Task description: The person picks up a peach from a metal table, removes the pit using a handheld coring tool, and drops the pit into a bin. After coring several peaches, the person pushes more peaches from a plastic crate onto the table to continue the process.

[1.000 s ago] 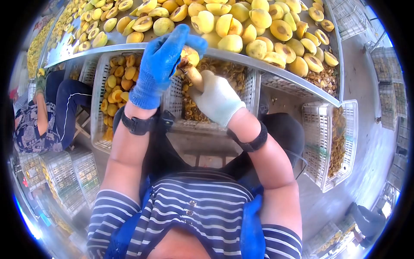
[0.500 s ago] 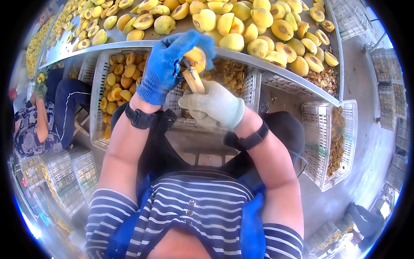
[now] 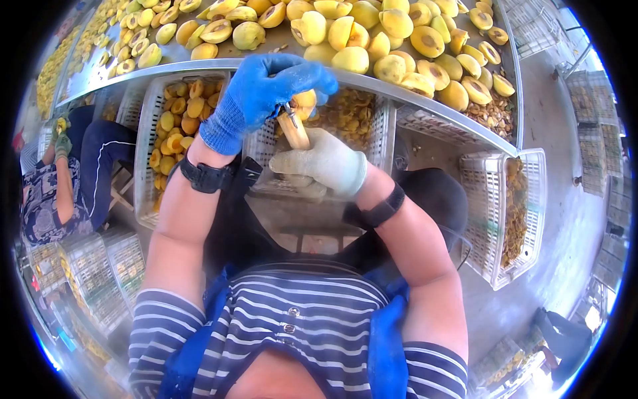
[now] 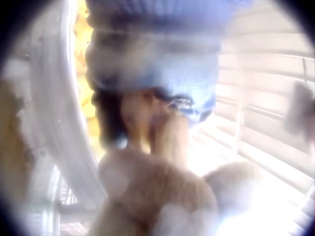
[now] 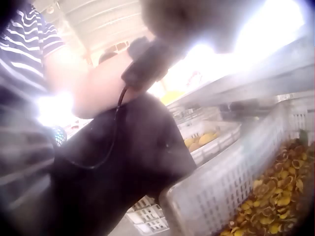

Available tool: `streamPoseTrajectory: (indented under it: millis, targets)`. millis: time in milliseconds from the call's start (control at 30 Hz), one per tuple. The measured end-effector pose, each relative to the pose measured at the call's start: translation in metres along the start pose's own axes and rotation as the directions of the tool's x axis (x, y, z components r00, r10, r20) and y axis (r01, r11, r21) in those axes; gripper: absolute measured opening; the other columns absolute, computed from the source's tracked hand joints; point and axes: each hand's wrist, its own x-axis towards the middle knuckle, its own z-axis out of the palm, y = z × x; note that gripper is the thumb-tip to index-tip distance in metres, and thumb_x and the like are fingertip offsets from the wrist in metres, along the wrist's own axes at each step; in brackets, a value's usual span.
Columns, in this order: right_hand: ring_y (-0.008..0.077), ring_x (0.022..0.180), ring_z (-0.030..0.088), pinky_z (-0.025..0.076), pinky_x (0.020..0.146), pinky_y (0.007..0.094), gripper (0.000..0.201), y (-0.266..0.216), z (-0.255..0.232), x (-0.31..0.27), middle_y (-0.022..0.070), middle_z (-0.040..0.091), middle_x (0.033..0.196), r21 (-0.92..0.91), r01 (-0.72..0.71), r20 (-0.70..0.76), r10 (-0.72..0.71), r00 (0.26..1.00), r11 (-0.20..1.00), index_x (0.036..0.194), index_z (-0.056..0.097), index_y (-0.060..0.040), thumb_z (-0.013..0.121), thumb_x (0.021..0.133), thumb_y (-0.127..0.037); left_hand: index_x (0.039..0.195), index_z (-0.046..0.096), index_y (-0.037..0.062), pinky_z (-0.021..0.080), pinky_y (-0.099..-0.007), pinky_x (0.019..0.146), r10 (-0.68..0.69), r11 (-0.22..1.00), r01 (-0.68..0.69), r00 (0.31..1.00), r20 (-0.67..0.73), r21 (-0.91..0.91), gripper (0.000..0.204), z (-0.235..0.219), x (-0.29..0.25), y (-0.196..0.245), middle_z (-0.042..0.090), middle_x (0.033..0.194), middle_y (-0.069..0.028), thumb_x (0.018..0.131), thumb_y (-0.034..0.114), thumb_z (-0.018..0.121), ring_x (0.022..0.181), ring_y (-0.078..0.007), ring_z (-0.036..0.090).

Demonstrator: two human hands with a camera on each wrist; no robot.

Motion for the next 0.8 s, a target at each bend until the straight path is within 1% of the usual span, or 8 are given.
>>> streamPoseTrajectory:
  millis: [333, 433, 500, 533, 567, 667, 767, 800]
  targets:
    - [0.006, 0.042, 0.036, 0.024, 0.036, 0.0214, 0.013, 0.014, -0.004, 0.003, -0.0029, 0.042, 0.057, 0.021, 0.016, 0.116, -0.018, 0.993, 1.0, 0.084, 0.054, -0.0077, 0.066, 0.087, -0.012, 0.095, 0.072, -0.0033, 0.056, -0.0305, 0.08, 0.051, 0.992, -0.074, 0.976, 0.211, 0.098, 0.034, -0.003, -0.003, -0.009, 0.073, 0.089, -0.0123, 0.089, 0.03, 0.066, 0.082, -0.0185, 0.07]
    - [0.0054, 0.042, 0.035, 0.024, 0.036, 0.0213, 0.013, 0.012, -0.007, 0.006, -0.0035, 0.042, 0.057, 0.039, 0.023, 0.191, -0.03, 0.981, 0.999, 0.083, 0.054, -0.0078, 0.066, 0.086, -0.013, 0.101, 0.07, -0.0038, 0.057, -0.034, 0.082, 0.185, 0.853, -0.068, 0.966, 0.179, -0.518, 0.031, 0.002, -0.009, -0.024, 0.072, 0.095, -0.0162, 0.09, 0.025, 0.066, 0.087, -0.0228, 0.07]
    - [0.0049, 0.042, 0.036, 0.024, 0.036, 0.0211, 0.013, 0.009, -0.017, 0.008, -0.0041, 0.042, 0.058, 0.108, -0.007, 0.233, -0.018, 0.972, 0.994, 0.084, 0.055, -0.0074, 0.067, 0.086, -0.013, 0.119, 0.061, -0.0046, 0.056, -0.0389, 0.086, 0.16, 0.604, -0.074, 0.987, 0.03, -0.794, 0.04, 0.011, -0.004, -0.036, 0.068, 0.106, -0.0205, 0.093, 0.026, 0.063, 0.095, -0.027, 0.068]
    - [0.0047, 0.044, 0.038, 0.027, 0.038, 0.0206, 0.012, 0.006, -0.017, 0.004, -0.0043, 0.045, 0.06, 0.067, -0.015, 0.177, 0.003, 0.984, 0.998, 0.087, 0.056, -0.0067, 0.067, 0.085, -0.012, 0.121, 0.058, -0.0053, 0.056, -0.0388, 0.087, 0.38, 0.627, -0.475, 0.879, -0.289, -0.618, 0.05, 0.027, -0.01, -0.036, 0.066, 0.107, -0.0207, 0.096, 0.037, 0.058, 0.095, -0.0295, 0.066]
    - [0.0047, 0.044, 0.038, 0.027, 0.038, 0.0206, 0.012, 0.006, -0.018, 0.001, -0.0043, 0.045, 0.06, 0.058, -0.005, 0.187, -0.006, 0.982, 0.998, 0.087, 0.056, -0.0067, 0.067, 0.085, -0.012, 0.121, 0.058, -0.0053, 0.056, -0.0388, 0.087, 0.392, 0.631, -0.485, 0.873, -0.291, -0.606, 0.05, 0.019, -0.007, -0.034, 0.066, 0.107, -0.0207, 0.096, 0.037, 0.058, 0.095, -0.0295, 0.066]
    - [0.0069, 0.042, 0.039, 0.03, 0.035, 0.0228, 0.019, 0.001, -0.019, -0.018, -0.0011, 0.045, 0.057, -0.015, 0.082, 0.147, -0.079, 0.986, 0.997, 0.085, 0.051, -0.0039, 0.069, 0.081, -0.01, 0.115, 0.06, -0.0071, 0.058, -0.0381, 0.082, -0.044, 0.521, -0.16, 0.976, -0.213, -0.839, 0.05, -0.015, -0.016, -0.023, 0.067, 0.102, -0.0192, 0.097, 0.039, 0.056, 0.089, -0.0294, 0.068]
    - [0.0107, 0.05, 0.051, 0.04, 0.044, 0.0251, 0.024, -0.003, -0.025, -0.031, 0.0025, 0.052, 0.062, -0.454, -0.038, -0.12, -0.019, 0.993, 0.89, 0.091, 0.054, -0.0008, 0.071, 0.079, -0.013, 0.133, 0.051, -0.0007, 0.055, -0.04, 0.092, 0.455, 0.86, -0.507, 0.81, -0.371, -0.053, 0.044, -0.07, -0.063, -0.044, 0.059, 0.128, -0.019, 0.101, 0.03, 0.05, 0.104, -0.0261, 0.065]
    - [0.0107, 0.05, 0.051, 0.04, 0.044, 0.0251, 0.024, 0.002, -0.03, -0.031, 0.0025, 0.052, 0.062, -0.455, -0.02, -0.111, -0.034, 0.993, 0.89, 0.091, 0.054, -0.0008, 0.071, 0.079, -0.013, 0.129, 0.054, -0.0036, 0.053, -0.033, 0.092, -0.061, 0.996, 0.019, 0.859, -0.509, -0.087, 0.04, -0.083, -0.076, 0.005, 0.063, 0.122, -0.017, 0.098, 0.022, 0.056, 0.104, -0.0219, 0.065]
